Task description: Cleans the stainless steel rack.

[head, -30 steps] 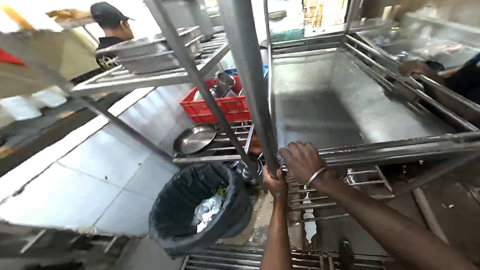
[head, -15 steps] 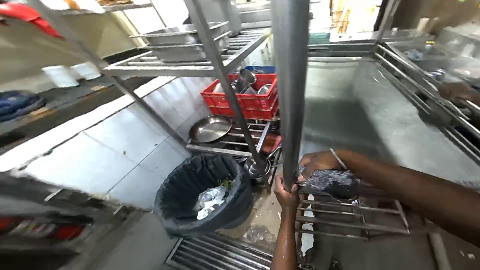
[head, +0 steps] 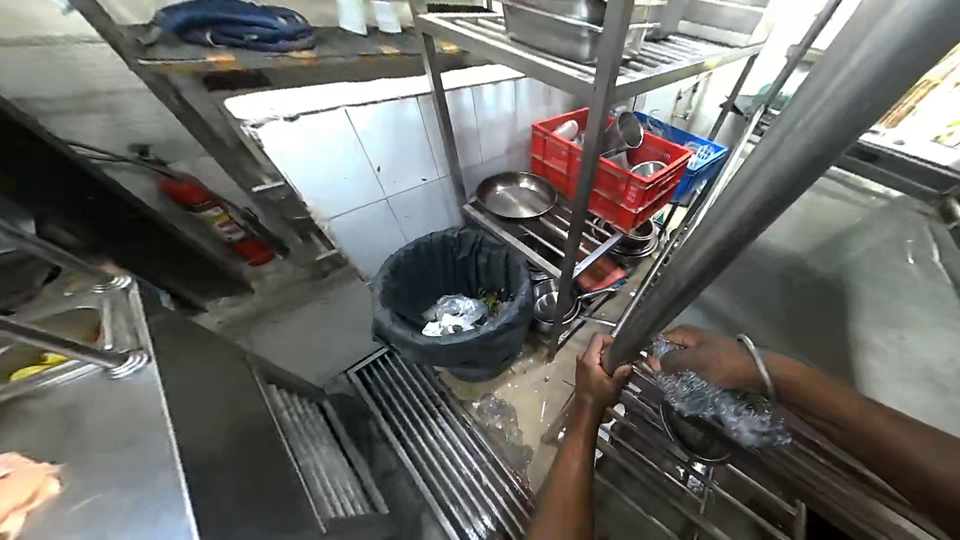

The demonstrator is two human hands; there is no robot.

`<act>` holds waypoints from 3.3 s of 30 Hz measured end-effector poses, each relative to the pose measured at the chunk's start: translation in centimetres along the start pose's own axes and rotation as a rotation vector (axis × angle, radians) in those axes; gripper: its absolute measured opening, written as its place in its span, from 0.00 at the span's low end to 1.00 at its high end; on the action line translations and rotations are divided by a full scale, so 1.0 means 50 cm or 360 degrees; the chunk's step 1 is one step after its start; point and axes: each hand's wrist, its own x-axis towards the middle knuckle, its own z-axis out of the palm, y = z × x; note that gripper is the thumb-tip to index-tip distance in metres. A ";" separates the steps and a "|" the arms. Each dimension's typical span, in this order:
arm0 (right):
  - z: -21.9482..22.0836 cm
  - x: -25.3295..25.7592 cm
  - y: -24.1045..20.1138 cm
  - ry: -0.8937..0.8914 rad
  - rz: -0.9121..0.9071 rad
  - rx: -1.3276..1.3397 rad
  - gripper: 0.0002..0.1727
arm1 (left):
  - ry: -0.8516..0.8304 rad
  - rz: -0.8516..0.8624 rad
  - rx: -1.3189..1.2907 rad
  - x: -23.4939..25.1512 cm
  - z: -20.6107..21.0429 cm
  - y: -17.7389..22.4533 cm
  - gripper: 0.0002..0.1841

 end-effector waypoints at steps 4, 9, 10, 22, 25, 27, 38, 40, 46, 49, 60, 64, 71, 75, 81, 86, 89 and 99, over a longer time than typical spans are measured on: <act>0.099 -0.051 -0.047 0.0710 0.0428 -0.1427 0.18 | -0.0084 -0.0038 0.0090 -0.003 -0.005 0.008 0.43; 0.159 -0.149 0.112 0.1578 0.0069 -0.1771 0.18 | -0.0063 0.0149 0.0132 0.007 -0.001 0.000 0.46; 0.161 -0.181 0.143 0.1606 0.0075 -0.1800 0.20 | -0.0064 0.0153 0.0113 0.006 0.001 -0.005 0.46; 0.198 -0.035 0.036 0.1678 -0.0194 -0.1531 0.17 | -0.0076 0.0169 0.0016 0.006 0.000 -0.022 0.42; 0.206 0.027 0.015 0.1933 -0.0330 -0.1635 0.10 | -0.0090 0.0154 0.0047 0.010 -0.005 -0.023 0.41; 0.204 0.020 0.012 0.1936 -0.0314 -0.1634 0.10 | -0.0159 0.0091 0.0067 0.006 -0.010 -0.015 0.39; 0.033 -0.052 -0.007 0.0290 0.0025 0.0102 0.09 | -0.0085 0.0215 0.0289 0.011 -0.018 -0.011 0.46; 0.019 -0.092 0.013 0.0153 0.0193 0.0423 0.08 | -0.0077 0.0248 0.0338 0.013 -0.017 -0.018 0.42; 0.011 -0.140 0.081 0.0174 0.0299 0.0284 0.11 | -0.0031 0.0254 0.0320 0.001 -0.005 -0.037 0.38; 0.033 -0.125 0.051 0.0429 0.0249 -0.0417 0.15 | 0.0066 0.0331 0.0295 0.005 0.009 -0.047 0.41; 0.210 0.038 0.010 0.2049 -0.0039 -0.1629 0.15 | 0.0061 0.0288 0.0276 -0.001 0.006 -0.039 0.43; 0.184 -0.005 -0.039 0.1440 0.0222 -0.1320 0.16 | -0.0045 0.0205 0.0208 -0.008 0.002 -0.043 0.42; 0.023 -0.024 -0.014 0.0271 0.0026 -0.0096 0.11 | -0.0076 0.0166 0.0174 -0.001 0.001 -0.035 0.45; 0.000 -0.153 0.086 0.0102 0.0226 0.0217 0.09 | -0.0052 0.0176 0.0184 0.002 0.001 -0.043 0.45; 0.061 -0.423 0.260 0.0903 0.0391 -0.0668 0.17 | -0.0004 0.0172 0.0093 -0.002 0.020 -0.046 0.49; 0.117 -0.359 0.212 0.1180 0.0487 -0.1354 0.17 | 0.0012 0.0197 0.0107 0.006 0.025 -0.053 0.53; 0.104 -0.248 0.109 0.0918 0.0585 -0.1195 0.19 | -0.0003 0.0204 0.0175 0.006 0.014 -0.056 0.55; 0.079 0.014 -0.015 0.0665 0.0324 -0.0648 0.26 | -0.0037 0.0291 0.0218 0.001 -0.007 -0.009 0.38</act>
